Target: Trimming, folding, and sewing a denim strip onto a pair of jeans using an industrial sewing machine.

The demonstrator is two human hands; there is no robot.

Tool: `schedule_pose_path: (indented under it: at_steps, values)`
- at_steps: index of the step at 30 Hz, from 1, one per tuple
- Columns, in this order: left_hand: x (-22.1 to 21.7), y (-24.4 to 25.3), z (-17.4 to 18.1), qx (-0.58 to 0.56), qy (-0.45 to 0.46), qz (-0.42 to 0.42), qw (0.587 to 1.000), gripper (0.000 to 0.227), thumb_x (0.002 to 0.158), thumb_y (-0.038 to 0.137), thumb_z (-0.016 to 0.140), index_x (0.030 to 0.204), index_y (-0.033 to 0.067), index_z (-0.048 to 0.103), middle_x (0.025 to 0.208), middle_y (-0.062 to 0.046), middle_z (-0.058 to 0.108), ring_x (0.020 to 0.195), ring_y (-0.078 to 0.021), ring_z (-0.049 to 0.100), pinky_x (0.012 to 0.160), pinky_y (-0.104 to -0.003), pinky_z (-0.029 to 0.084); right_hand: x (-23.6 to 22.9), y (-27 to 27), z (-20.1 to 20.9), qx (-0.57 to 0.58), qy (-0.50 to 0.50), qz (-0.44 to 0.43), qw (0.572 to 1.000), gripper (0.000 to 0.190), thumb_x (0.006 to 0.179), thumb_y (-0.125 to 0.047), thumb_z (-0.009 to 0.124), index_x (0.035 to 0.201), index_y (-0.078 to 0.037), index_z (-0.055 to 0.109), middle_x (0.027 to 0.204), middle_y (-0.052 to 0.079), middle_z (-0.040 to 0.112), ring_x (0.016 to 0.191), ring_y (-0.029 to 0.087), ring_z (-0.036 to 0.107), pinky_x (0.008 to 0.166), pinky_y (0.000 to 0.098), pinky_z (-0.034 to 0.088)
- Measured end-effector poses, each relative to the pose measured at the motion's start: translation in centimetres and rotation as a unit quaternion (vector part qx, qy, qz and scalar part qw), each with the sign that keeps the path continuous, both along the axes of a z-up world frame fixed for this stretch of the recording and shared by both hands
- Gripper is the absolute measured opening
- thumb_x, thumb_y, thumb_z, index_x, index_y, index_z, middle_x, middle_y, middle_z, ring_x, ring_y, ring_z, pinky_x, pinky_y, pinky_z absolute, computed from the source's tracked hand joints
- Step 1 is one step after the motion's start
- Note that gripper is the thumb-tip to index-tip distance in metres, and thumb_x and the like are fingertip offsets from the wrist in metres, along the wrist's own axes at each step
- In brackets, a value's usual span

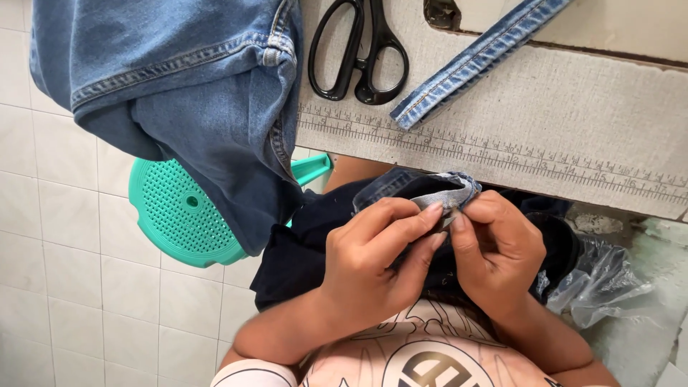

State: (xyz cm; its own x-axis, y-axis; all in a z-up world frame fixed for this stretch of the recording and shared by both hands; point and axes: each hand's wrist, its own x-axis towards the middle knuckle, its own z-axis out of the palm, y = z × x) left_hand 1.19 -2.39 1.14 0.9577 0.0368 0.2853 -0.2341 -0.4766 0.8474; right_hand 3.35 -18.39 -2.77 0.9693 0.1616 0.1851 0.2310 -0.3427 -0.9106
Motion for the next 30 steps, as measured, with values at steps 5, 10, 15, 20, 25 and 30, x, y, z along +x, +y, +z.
schedule_pose_path:
  at_steps: [5, 10, 15, 20, 25, 30]
  values:
    - [0.0, 0.1, 0.1, 0.023, -0.004, 0.005, 1.000, 0.018, 0.100, 0.012, 0.067, 0.116, 0.0036, 0.070, 0.100, -0.011, 0.068, 0.085, -0.0254, 0.072, 0.077, -0.034, 0.061, -0.3, -0.4, -0.8, -0.031, -0.028, 0.010, 0.999, 0.012, 0.100, -0.004, 0.059, 0.089, 0.002, 0.059, 0.078, 0.012, 0.055, 0.063, 0.019, 0.046, 0.058, 0.0300, 0.036]
    - [0.0, -0.3, -0.3, -0.021, 0.000, 0.003, 1.000, 0.018, 0.101, 0.010, 0.066, 0.117, 0.0022, 0.069, 0.100, -0.012, 0.067, 0.085, -0.0253, 0.070, 0.077, -0.033, 0.060, -0.4, -0.7, -1.2, -0.035, -0.038, 0.010, 0.999, 0.013, 0.099, -0.007, 0.060, 0.089, 0.002, 0.059, 0.080, 0.012, 0.056, 0.060, 0.017, 0.044, 0.055, 0.0294, 0.034]
    - [0.2, -0.4, -0.2, -0.074, -0.002, -0.011, 0.997, 0.015, 0.100, 0.007, 0.066, 0.112, -0.0013, 0.068, 0.098, -0.014, 0.067, 0.083, -0.0258, 0.070, 0.078, -0.033, 0.060, -0.4, -1.1, -1.3, -0.023, -0.040, 0.030, 0.998, 0.015, 0.098, -0.010, 0.061, 0.089, 0.002, 0.061, 0.083, 0.014, 0.060, 0.064, 0.020, 0.050, 0.060, 0.0298, 0.040]
    - [0.2, -0.7, -0.4, -0.098, -0.007, -0.009, 0.995, 0.011, 0.099, 0.004, 0.064, 0.107, -0.0031, 0.067, 0.100, -0.017, 0.070, 0.084, -0.0275, 0.072, 0.079, -0.034, 0.062, -0.8, -1.4, -1.9, -0.030, -0.054, 0.035, 0.997, 0.013, 0.097, -0.010, 0.064, 0.091, 0.002, 0.064, 0.089, 0.016, 0.065, 0.067, 0.021, 0.056, 0.063, 0.0295, 0.045]
    - [0.6, -0.3, -0.5, -0.092, -0.004, -0.008, 0.996, 0.008, 0.097, 0.004, 0.065, 0.101, -0.0030, 0.067, 0.099, -0.015, 0.072, 0.083, -0.0263, 0.073, 0.077, -0.034, 0.063, -0.8, -1.2, -2.7, -0.013, -0.056, 0.039, 0.998, 0.014, 0.097, -0.011, 0.065, 0.093, 0.003, 0.065, 0.090, 0.016, 0.066, 0.068, 0.020, 0.057, 0.062, 0.0285, 0.045]
    - [0.7, 0.3, -0.8, -0.112, 0.032, -0.018, 0.993, 0.006, 0.095, 0.003, 0.069, 0.091, -0.0004, 0.067, 0.092, -0.014, 0.071, 0.077, -0.0216, 0.071, 0.069, -0.028, 0.059, -0.5, -1.2, -3.0, 0.007, -0.047, 0.057, 0.997, 0.010, 0.096, -0.006, 0.064, 0.093, 0.003, 0.065, 0.090, 0.017, 0.066, 0.067, 0.021, 0.056, 0.063, 0.0293, 0.045]
